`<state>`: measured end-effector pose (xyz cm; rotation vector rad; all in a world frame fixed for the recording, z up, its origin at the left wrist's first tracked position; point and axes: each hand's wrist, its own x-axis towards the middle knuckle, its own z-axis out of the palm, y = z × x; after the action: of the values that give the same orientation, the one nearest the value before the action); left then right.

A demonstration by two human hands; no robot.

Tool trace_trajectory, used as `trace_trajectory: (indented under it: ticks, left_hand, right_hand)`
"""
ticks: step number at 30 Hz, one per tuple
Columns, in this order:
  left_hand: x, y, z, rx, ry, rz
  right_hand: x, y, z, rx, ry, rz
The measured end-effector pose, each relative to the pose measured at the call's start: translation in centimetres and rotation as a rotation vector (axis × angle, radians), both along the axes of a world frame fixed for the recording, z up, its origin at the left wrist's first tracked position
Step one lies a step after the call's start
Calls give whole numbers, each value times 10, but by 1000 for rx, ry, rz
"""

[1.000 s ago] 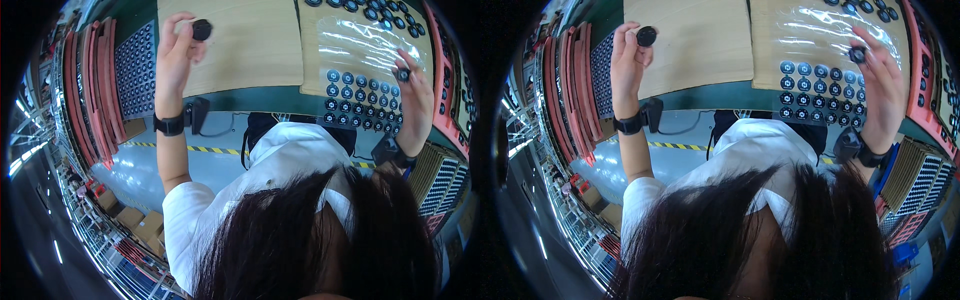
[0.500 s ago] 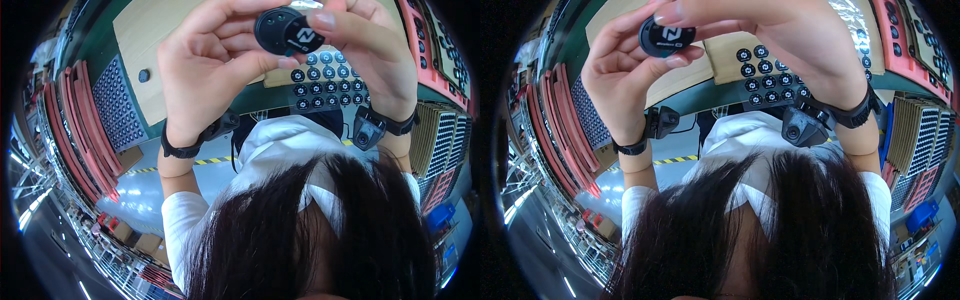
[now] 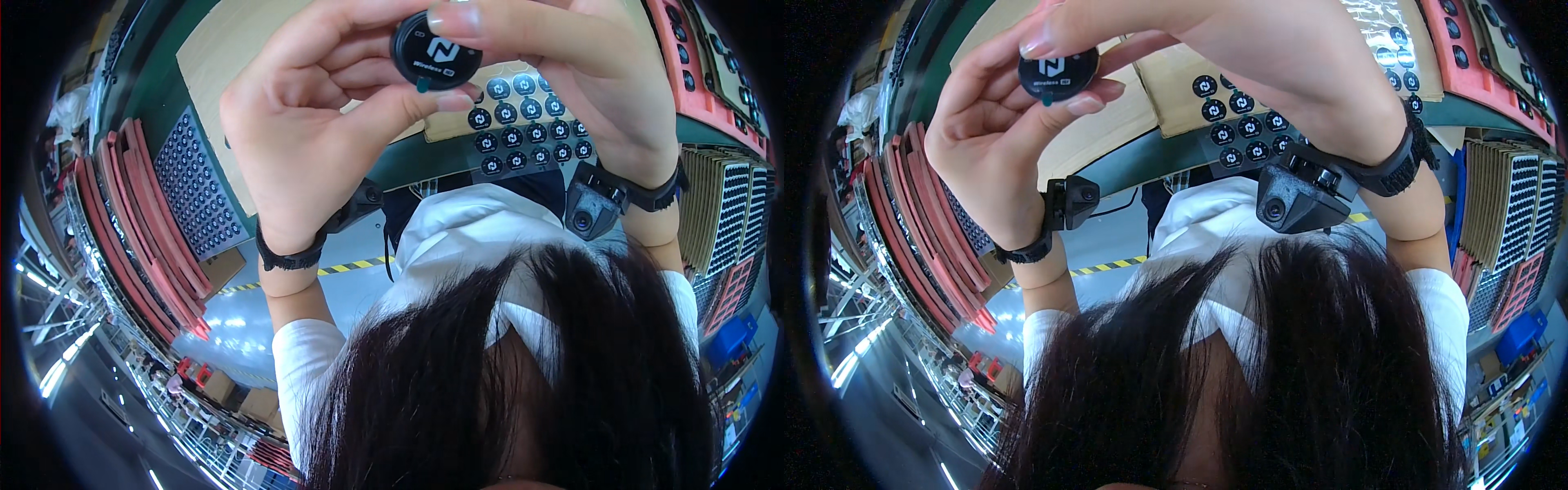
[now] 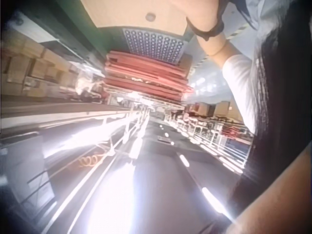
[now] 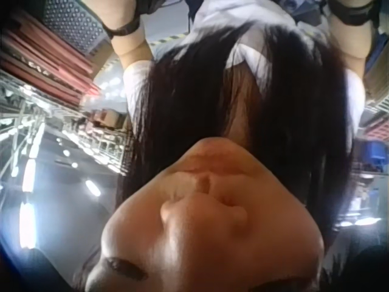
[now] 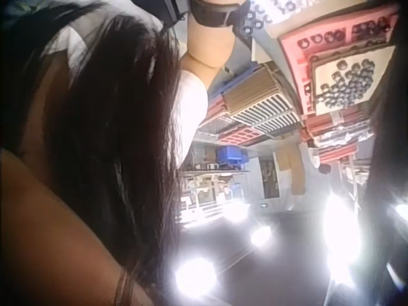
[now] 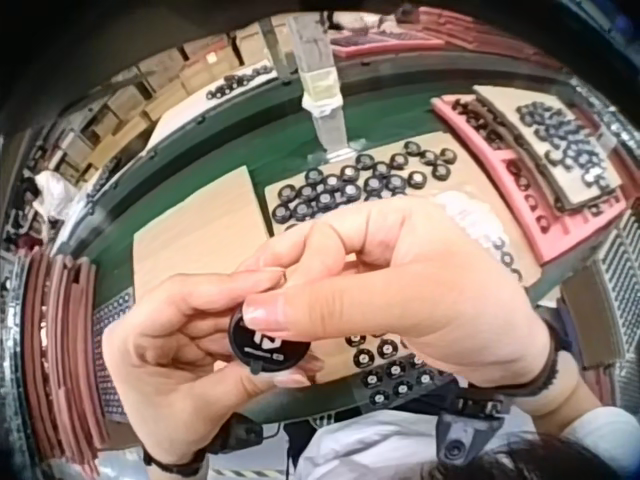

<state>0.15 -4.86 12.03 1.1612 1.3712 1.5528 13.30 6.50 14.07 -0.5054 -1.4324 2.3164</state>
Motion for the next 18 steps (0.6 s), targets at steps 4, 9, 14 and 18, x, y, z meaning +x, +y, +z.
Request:
trace_trajectory:
  ticks: [4, 9, 14, 18]
  left_hand:
    - [0, 1, 1, -16, 136, 7]
    - [-3, 3, -2, 7, 145, 24]
    - [-3, 8, -7, 29, 149, 68]
    - [-3, 11, -10, 31, 116, 103]
  right_hand:
    - [-2, -1, -5, 35, 40, -14]
    - [-2, -2, -6, 75, 69, -72]
    - [0, 14, -21, -160, 184, 62]
    - [-5, 8, -36, -132, 322, 38]
